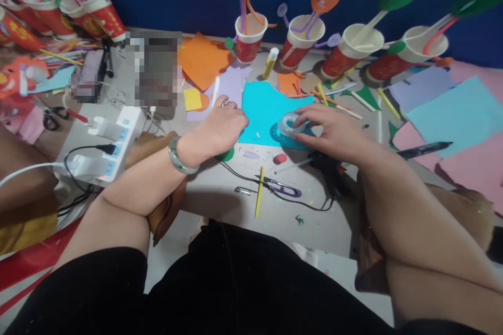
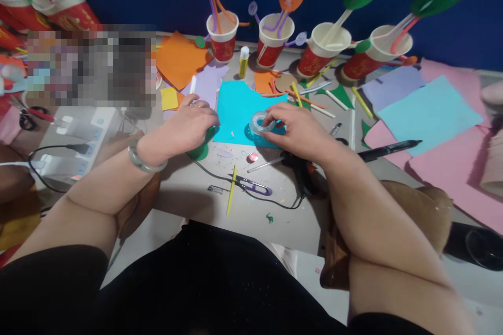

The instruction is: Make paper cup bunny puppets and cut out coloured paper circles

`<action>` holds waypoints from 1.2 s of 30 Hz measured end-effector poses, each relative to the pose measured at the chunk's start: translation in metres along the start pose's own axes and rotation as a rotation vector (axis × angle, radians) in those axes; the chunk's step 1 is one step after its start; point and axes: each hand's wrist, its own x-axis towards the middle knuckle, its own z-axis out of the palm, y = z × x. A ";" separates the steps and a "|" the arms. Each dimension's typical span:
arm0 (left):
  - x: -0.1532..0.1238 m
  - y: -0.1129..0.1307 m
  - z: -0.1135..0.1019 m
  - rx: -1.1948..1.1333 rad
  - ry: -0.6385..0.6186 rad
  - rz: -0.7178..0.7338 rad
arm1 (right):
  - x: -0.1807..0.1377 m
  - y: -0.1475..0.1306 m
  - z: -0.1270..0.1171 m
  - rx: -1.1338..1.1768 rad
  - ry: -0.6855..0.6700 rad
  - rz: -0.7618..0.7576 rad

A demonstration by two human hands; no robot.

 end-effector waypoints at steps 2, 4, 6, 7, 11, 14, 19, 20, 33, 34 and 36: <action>0.000 -0.001 0.002 0.011 -0.003 0.043 | 0.001 0.002 0.005 -0.017 -0.025 -0.026; 0.000 -0.001 0.004 0.022 -0.016 0.079 | 0.001 0.004 0.009 -0.025 -0.031 -0.045; 0.000 0.000 0.005 0.024 -0.054 0.110 | 0.001 0.006 0.010 -0.025 -0.021 -0.055; 0.000 0.000 0.004 0.025 -0.074 0.124 | 0.001 0.007 0.011 -0.023 -0.018 -0.058; -0.002 0.003 0.000 0.040 -0.108 0.149 | 0.001 0.009 0.013 -0.020 -0.003 -0.055; -0.002 0.005 -0.001 0.045 -0.083 0.160 | 0.000 0.009 0.014 -0.024 -0.003 -0.055; -0.001 0.010 -0.004 0.042 -0.097 0.243 | 0.000 0.007 0.015 -0.031 -0.028 -0.050; -0.002 0.011 -0.005 0.043 -0.106 0.268 | 0.000 0.006 0.016 -0.029 -0.032 -0.048; -0.007 0.011 -0.002 -0.007 -0.115 0.285 | 0.002 0.002 0.029 0.035 -0.040 -0.094; -0.007 0.011 -0.002 0.002 -0.115 0.291 | 0.002 0.001 0.029 0.034 -0.047 -0.096; -0.007 0.012 -0.003 0.012 -0.121 0.293 | 0.002 0.001 0.031 0.028 -0.052 -0.098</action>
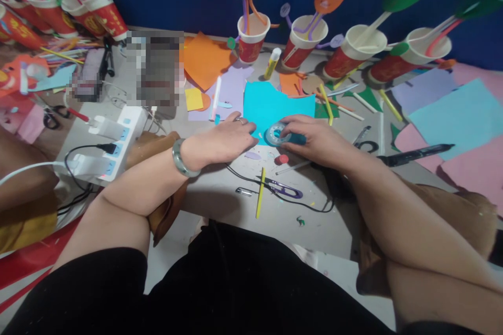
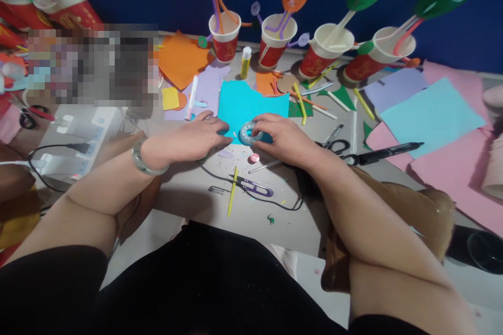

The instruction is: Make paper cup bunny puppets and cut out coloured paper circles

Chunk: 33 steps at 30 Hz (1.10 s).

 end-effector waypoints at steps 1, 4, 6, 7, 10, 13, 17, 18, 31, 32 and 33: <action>0.000 0.000 -0.001 0.004 -0.010 -0.005 | 0.000 0.000 0.001 -0.004 -0.001 0.000; 0.001 0.002 -0.003 0.028 -0.057 -0.014 | 0.001 0.001 0.003 -0.011 0.001 -0.003; 0.002 0.002 -0.004 0.037 -0.069 -0.011 | 0.001 0.000 0.003 -0.009 -0.004 -0.006; 0.002 0.002 -0.004 0.035 -0.069 -0.010 | 0.001 0.000 0.003 -0.006 -0.006 -0.004; 0.002 0.003 -0.005 0.031 -0.067 -0.018 | 0.002 -0.001 0.001 -0.002 -0.014 0.015; 0.001 0.003 -0.005 0.038 -0.046 -0.013 | 0.000 0.000 -0.007 -0.002 -0.022 0.051; 0.001 0.001 -0.003 0.040 -0.040 -0.005 | -0.006 0.004 -0.027 0.013 0.025 0.147; 0.000 0.001 -0.003 0.038 -0.042 -0.003 | -0.008 0.004 -0.033 0.018 0.055 0.178; 0.000 0.002 0.001 -0.027 -0.034 -0.026 | -0.006 -0.002 -0.032 0.019 -0.032 0.223; 0.001 0.002 0.000 -0.037 -0.035 -0.033 | -0.004 -0.004 -0.026 0.006 -0.051 0.199; 0.001 0.003 0.000 -0.046 -0.033 -0.039 | -0.001 -0.006 -0.020 -0.006 -0.065 0.176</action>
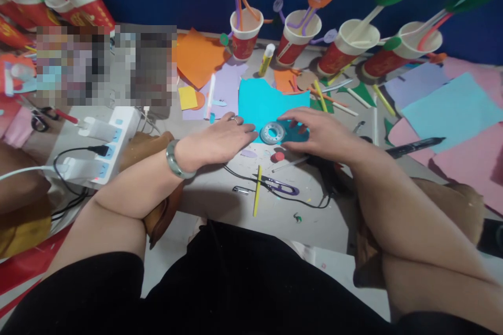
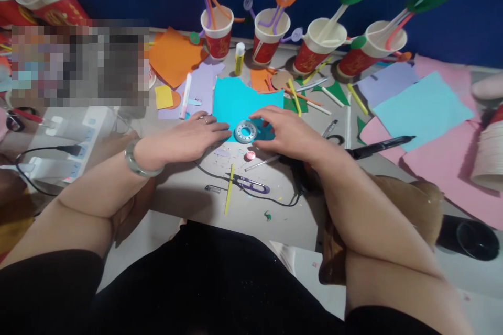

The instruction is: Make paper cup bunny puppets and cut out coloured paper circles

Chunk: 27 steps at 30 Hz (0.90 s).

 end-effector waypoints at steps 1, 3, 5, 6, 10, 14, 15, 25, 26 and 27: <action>0.000 0.001 0.000 -0.002 0.002 -0.002 | 0.002 -0.002 0.005 -0.012 -0.008 -0.018; -0.001 0.001 0.000 0.021 -0.011 0.000 | 0.005 -0.006 0.014 -0.028 -0.018 -0.041; -0.003 0.001 0.001 0.066 -0.030 0.007 | 0.007 -0.007 0.018 -0.038 -0.017 -0.044; -0.004 0.001 0.002 0.084 -0.029 0.014 | 0.007 -0.005 0.018 -0.044 -0.014 -0.043; -0.006 -0.002 0.005 0.126 0.014 0.039 | 0.004 0.006 0.005 -0.088 -0.016 -0.018; -0.006 -0.004 0.008 0.108 0.021 0.028 | -0.002 0.017 -0.015 -0.077 -0.068 0.027; -0.006 -0.004 0.009 0.083 0.027 0.014 | -0.003 0.019 -0.019 -0.070 -0.075 0.027; -0.006 -0.002 0.003 0.129 -0.024 0.004 | -0.009 0.034 -0.026 -0.079 -0.134 -0.027; -0.006 -0.002 0.002 0.130 -0.034 -0.003 | -0.009 0.035 -0.025 -0.089 -0.135 -0.036; -0.006 -0.002 0.002 0.133 -0.042 -0.005 | -0.008 0.035 -0.025 -0.098 -0.135 -0.047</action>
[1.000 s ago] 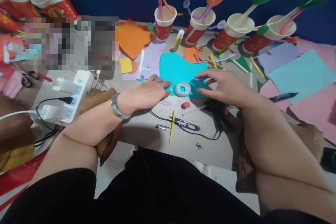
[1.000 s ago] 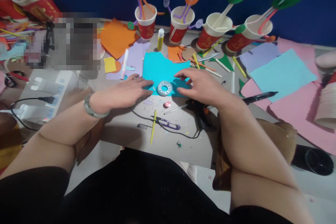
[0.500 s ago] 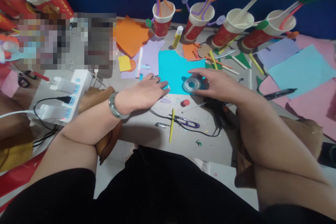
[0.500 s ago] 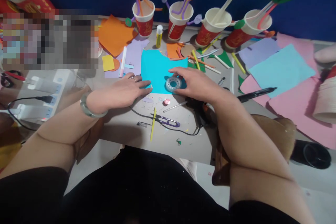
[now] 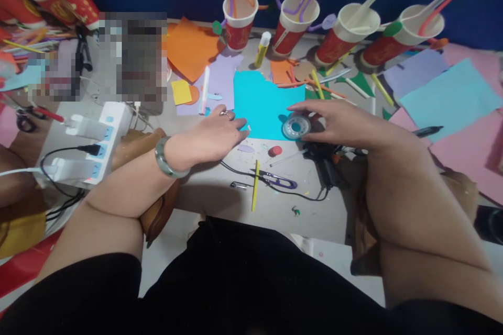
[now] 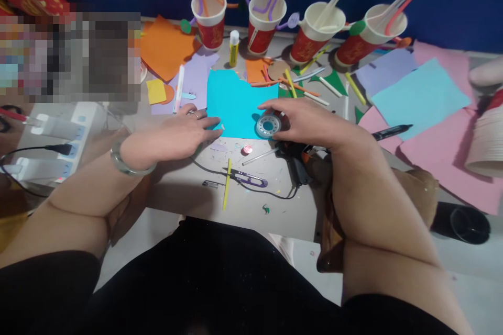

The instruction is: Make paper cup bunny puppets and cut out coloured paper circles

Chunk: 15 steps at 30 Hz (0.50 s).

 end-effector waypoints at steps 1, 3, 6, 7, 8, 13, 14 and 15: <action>0.000 0.000 -0.001 0.005 -0.004 0.003 | 0.000 0.000 0.000 -0.008 0.001 -0.011; 0.000 0.000 -0.001 0.011 -0.003 0.012 | 0.000 0.000 -0.001 -0.011 0.003 -0.026; 0.000 0.000 0.000 0.018 0.003 0.004 | -0.002 -0.001 -0.005 0.006 -0.019 -0.014; 0.000 -0.001 0.000 0.020 0.006 0.000 | -0.003 -0.001 -0.006 0.016 -0.030 -0.007; 0.000 -0.001 0.001 0.022 0.009 0.000 | -0.004 0.000 -0.008 0.028 -0.039 0.000; 0.000 -0.002 0.008 0.007 0.057 0.018 | -0.009 0.005 -0.010 0.083 0.009 0.029; 0.000 -0.002 0.010 0.004 0.070 0.012 | -0.010 0.007 -0.010 0.086 0.020 0.032; -0.001 -0.002 0.011 0.005 0.081 0.006 | -0.010 0.007 -0.009 0.088 0.024 0.033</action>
